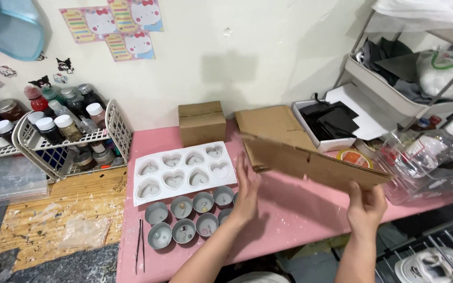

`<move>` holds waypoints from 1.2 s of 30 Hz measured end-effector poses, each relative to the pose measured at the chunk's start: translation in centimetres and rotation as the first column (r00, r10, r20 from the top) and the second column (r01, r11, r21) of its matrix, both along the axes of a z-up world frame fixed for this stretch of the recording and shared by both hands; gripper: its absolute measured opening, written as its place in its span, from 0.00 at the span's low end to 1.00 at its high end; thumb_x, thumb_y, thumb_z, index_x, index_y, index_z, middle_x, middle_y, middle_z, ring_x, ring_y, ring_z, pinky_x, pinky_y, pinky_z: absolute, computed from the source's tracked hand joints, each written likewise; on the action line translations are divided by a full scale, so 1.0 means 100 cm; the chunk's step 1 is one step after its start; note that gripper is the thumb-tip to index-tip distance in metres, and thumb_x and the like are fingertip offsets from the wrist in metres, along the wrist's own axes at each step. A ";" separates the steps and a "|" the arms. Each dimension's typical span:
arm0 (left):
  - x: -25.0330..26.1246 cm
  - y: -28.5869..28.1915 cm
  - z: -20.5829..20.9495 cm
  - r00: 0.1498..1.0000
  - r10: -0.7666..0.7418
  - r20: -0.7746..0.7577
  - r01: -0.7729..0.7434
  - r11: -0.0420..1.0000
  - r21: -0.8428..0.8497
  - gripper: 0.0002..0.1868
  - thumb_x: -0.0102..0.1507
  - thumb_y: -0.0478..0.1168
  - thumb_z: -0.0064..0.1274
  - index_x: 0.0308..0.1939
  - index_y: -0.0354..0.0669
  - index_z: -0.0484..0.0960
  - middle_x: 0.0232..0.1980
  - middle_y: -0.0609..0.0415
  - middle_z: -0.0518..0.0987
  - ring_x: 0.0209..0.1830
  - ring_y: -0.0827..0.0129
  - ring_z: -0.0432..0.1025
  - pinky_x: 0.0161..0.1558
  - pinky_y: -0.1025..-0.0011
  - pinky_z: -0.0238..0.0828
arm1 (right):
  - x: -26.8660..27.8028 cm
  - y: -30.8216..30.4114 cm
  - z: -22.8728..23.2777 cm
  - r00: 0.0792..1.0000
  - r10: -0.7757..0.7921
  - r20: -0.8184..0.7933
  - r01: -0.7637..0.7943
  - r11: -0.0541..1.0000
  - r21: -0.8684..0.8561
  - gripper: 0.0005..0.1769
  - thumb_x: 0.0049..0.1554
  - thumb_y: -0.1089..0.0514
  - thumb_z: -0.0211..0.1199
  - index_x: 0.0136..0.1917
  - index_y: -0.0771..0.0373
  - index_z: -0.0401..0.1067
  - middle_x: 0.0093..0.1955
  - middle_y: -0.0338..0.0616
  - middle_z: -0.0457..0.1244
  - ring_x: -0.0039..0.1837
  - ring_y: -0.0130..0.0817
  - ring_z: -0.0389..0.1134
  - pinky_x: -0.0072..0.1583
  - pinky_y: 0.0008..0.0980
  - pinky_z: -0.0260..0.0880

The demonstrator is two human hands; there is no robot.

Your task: Packing candle tins and silicone molds into shipping boxes.

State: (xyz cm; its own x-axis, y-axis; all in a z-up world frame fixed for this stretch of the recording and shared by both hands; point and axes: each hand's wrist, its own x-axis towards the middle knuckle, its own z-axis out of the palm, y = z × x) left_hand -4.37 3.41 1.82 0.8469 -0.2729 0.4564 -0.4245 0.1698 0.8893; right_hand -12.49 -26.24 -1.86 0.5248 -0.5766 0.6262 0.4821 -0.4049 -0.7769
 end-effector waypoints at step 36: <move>-0.005 -0.017 0.020 0.948 -0.165 0.273 0.159 0.986 0.046 0.51 0.65 0.51 0.61 0.80 0.46 0.40 0.89 0.37 0.36 0.91 0.41 0.37 0.87 0.48 0.39 | -0.026 0.087 0.093 0.977 0.202 -0.063 -0.210 0.963 -0.168 0.40 0.48 0.66 0.75 0.66 0.57 0.54 0.80 0.53 0.50 0.80 0.46 0.56 0.76 0.46 0.63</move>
State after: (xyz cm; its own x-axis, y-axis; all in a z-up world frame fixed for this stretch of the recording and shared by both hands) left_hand -4.88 1.76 3.77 0.6332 -0.4091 0.6570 -0.6212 0.2378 0.7467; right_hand -15.14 -17.57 7.41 0.6508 -0.3386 0.6795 0.5351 -0.4303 -0.7270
